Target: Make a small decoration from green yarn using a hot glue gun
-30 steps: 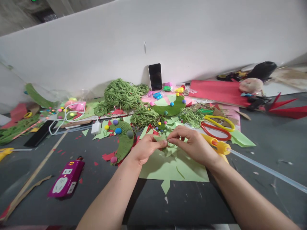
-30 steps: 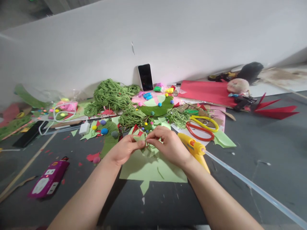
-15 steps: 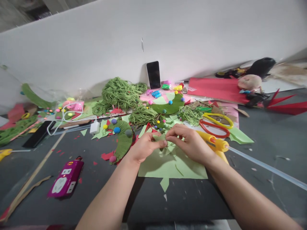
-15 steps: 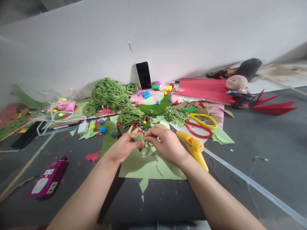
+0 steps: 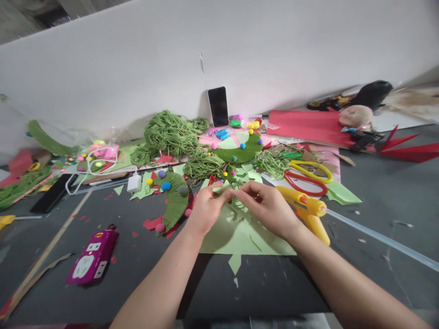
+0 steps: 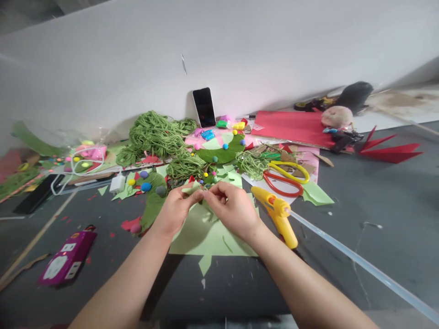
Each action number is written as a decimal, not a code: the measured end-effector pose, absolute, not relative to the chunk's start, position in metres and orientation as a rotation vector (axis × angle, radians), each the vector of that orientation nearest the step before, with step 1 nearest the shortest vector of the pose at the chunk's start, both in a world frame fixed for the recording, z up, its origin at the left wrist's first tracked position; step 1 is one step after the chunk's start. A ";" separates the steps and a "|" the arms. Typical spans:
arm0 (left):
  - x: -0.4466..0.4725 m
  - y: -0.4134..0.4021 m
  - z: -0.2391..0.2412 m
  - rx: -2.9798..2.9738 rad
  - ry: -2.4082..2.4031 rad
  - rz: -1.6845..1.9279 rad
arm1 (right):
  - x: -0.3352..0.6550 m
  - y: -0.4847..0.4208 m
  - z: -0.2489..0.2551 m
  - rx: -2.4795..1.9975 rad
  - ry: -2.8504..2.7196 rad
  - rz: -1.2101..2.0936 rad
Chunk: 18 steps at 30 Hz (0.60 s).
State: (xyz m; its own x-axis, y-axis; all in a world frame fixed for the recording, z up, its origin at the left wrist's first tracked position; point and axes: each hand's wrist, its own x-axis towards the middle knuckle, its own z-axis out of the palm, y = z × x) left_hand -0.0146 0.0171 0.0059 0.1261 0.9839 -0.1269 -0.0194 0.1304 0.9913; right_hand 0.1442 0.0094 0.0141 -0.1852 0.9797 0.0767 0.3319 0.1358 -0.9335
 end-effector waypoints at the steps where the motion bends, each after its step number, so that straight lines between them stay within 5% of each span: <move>1: -0.015 0.017 0.006 1.202 1.189 1.041 | 0.143 0.009 0.014 -1.302 -1.641 1.073; 18: -0.025 0.021 0.012 1.458 1.218 0.892 | 0.147 0.013 0.009 -1.176 -1.682 0.933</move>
